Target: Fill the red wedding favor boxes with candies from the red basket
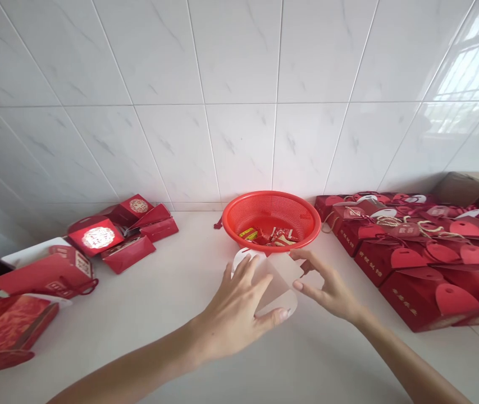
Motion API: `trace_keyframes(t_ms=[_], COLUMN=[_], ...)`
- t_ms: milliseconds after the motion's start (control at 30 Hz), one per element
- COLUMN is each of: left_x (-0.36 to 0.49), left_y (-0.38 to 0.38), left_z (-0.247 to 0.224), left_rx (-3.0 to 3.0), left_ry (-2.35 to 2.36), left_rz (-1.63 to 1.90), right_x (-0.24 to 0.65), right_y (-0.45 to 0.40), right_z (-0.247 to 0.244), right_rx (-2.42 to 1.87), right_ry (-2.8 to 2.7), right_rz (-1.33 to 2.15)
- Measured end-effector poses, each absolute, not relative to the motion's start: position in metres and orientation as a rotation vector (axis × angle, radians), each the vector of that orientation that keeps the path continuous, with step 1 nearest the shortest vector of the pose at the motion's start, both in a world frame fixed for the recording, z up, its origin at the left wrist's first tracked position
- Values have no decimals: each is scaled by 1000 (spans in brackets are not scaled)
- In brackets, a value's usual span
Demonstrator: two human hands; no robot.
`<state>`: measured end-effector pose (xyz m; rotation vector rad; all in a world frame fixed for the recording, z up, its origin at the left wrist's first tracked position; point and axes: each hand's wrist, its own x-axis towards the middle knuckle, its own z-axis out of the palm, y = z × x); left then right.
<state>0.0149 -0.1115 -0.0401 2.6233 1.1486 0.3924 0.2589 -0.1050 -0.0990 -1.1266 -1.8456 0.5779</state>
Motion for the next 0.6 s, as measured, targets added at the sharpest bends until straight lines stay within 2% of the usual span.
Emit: trace_keyframes(t_ms=[267,600], left_x=[4,9], left_y=[-101,-17], left_z=[1,33], left_rx=[2699,2682], left_ry=[938,1140], left_rz=[418,-18], right_x=[274,292], right_y=[-92,-20], right_z=[-69,-47], right_rx=[-1216,-1366], right_ry=[-1772,-1934], right_rz=[387,424])
